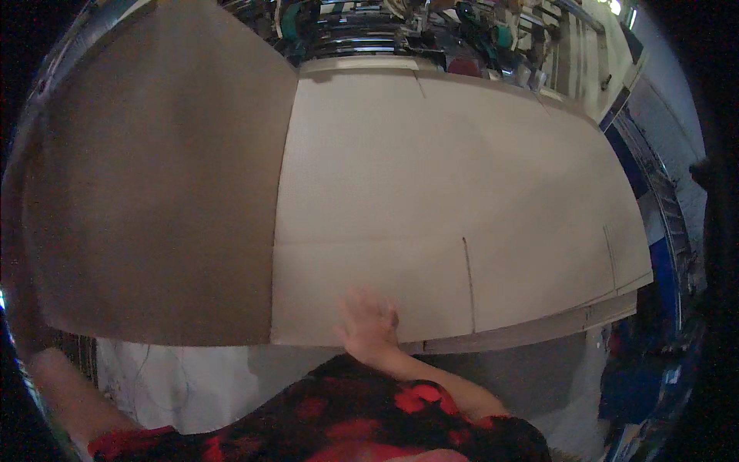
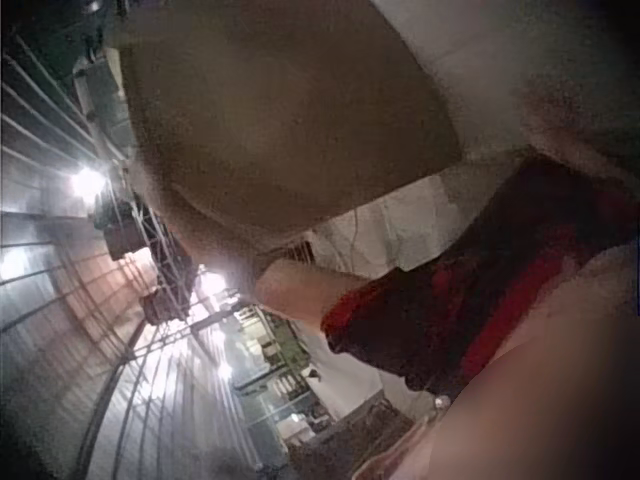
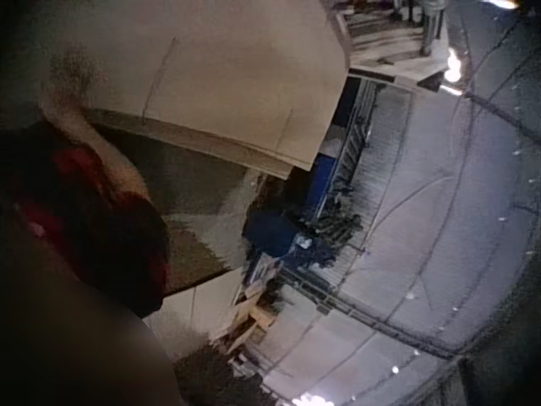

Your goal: The person repeatedly picks up flat cardboard sheets and feeds them into a processing machine, then returns to the control panel to operate the touchscreen. The cycle of feeding and operating repeats multiple times.

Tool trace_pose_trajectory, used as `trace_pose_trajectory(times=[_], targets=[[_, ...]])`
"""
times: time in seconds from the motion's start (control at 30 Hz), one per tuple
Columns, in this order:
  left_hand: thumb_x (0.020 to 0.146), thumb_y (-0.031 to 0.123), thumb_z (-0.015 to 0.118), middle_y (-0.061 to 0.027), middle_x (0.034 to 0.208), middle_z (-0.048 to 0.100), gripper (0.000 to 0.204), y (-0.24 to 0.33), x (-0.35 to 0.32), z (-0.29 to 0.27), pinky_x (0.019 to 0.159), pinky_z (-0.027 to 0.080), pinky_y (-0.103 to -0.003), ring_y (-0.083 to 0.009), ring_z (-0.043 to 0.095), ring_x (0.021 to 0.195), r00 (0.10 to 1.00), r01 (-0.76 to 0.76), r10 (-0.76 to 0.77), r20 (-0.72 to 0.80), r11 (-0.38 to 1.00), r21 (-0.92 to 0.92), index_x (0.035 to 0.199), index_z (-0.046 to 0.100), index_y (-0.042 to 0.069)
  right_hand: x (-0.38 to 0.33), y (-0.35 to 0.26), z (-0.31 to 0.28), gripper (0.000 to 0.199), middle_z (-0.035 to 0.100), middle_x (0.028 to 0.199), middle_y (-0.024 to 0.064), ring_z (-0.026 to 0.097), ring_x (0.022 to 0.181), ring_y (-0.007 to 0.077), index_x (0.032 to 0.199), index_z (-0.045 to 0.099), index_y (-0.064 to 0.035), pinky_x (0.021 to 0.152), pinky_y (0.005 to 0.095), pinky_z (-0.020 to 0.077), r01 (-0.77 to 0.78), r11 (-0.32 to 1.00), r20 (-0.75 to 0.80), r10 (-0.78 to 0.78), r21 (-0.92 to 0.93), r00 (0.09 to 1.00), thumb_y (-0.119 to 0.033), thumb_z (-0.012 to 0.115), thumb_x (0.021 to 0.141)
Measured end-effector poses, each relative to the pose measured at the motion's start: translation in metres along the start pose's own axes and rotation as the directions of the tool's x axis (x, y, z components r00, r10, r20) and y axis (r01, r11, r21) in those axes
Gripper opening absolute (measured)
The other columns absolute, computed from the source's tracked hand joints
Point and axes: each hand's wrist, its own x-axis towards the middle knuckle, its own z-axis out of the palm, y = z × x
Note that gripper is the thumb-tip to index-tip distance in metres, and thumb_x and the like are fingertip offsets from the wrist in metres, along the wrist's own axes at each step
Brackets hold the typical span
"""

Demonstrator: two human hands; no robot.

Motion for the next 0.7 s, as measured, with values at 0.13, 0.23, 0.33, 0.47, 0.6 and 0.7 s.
trace_pose_trajectory(times=[0.13, 0.23, 0.33, 0.47, 0.6, 0.7], targets=[[0.077, 0.038, 0.056, -0.0162, 0.13, 0.038, 0.058, 0.097, -0.141, 0.151, 0.094, 0.033, -0.054, -0.0385, 0.038, 0.119, 0.842, 0.093, 0.014, 0.539, 0.981, -0.171, 0.127, 0.04, 0.014, -0.002, 0.01, -0.002, 0.049, 0.041, 0.13, 0.0112, 0.033, 0.124, 0.0273, 0.12, 0.05, -0.0109, 0.097, 0.0519, 0.023, 0.044, 0.981, -0.045, -0.036, 0.188, 0.998, -0.028, 0.06, 0.076], [0.077, 0.036, 0.057, -0.0161, 0.132, 0.036, 0.059, 0.148, -0.203, 0.233, 0.094, 0.032, -0.054, -0.0388, 0.036, 0.12, 0.689, 0.17, 0.028, 0.724, 0.965, -0.2, 0.129, 0.038, 0.015, -0.001, 0.024, -0.009, 0.042, 0.049, 0.123, 0.0136, 0.042, 0.117, 0.0302, 0.115, 0.054, -0.0082, 0.097, 0.0449, 0.0301, 0.112, 0.874, -0.16, -0.04, 0.474, 0.986, -0.019, 0.061, 0.075], [0.077, 0.034, 0.058, -0.016, 0.133, 0.034, 0.061, 0.177, -0.216, 0.241, 0.094, 0.032, -0.055, -0.0392, 0.034, 0.121, 0.621, 0.143, 0.066, 0.781, 0.97, -0.196, 0.131, 0.036, 0.015, 0.0, 0.054, -0.029, 0.034, 0.053, 0.118, 0.0156, 0.048, 0.111, 0.0316, 0.109, 0.057, -0.0044, 0.095, 0.0385, 0.036, 0.092, 0.643, -0.165, 0.054, 0.761, 0.985, -0.012, 0.059, 0.075], [0.077, 0.032, 0.058, -0.0158, 0.136, 0.031, 0.063, 0.208, -0.164, 0.164, 0.094, 0.031, -0.056, -0.0397, 0.032, 0.123, 0.611, -0.02, 0.137, 0.78, 0.987, -0.157, 0.133, 0.034, 0.016, -0.015, 0.143, -0.085, 0.03, 0.052, 0.12, 0.0154, 0.049, 0.112, 0.028, 0.107, 0.058, -0.0022, 0.094, 0.0355, 0.0376, 0.105, 0.717, -0.31, 0.161, 0.689, 0.937, -0.009, 0.057, 0.078], [0.077, 0.029, 0.059, -0.0157, 0.139, 0.029, 0.066, 0.259, -0.088, 0.096, 0.094, 0.031, -0.057, -0.0402, 0.03, 0.125, 0.731, -0.277, 0.269, 0.627, 0.957, -0.088, 0.135, 0.031, 0.017, -0.036, 0.237, -0.138, 0.034, 0.052, 0.12, 0.0114, 0.047, 0.113, 0.0231, 0.115, 0.053, -0.0027, 0.096, 0.0336, 0.0356, -0.136, 0.752, -0.312, 0.422, 0.645, 0.851, -0.008, 0.055, 0.082], [0.077, 0.028, 0.06, -0.0155, 0.141, 0.027, 0.068, 0.289, -0.053, 0.134, 0.095, 0.03, -0.057, -0.0406, 0.029, 0.126, 0.828, -0.432, 0.407, 0.387, 0.902, -0.025, 0.137, 0.029, 0.017, -0.069, 0.303, -0.166, 0.039, 0.051, 0.12, 0.0111, 0.046, 0.114, 0.0221, 0.121, 0.047, -0.0011, 0.097, 0.033, 0.0344, -0.254, 0.815, -0.426, 0.506, 0.521, 0.75, -0.01, 0.055, 0.083]])
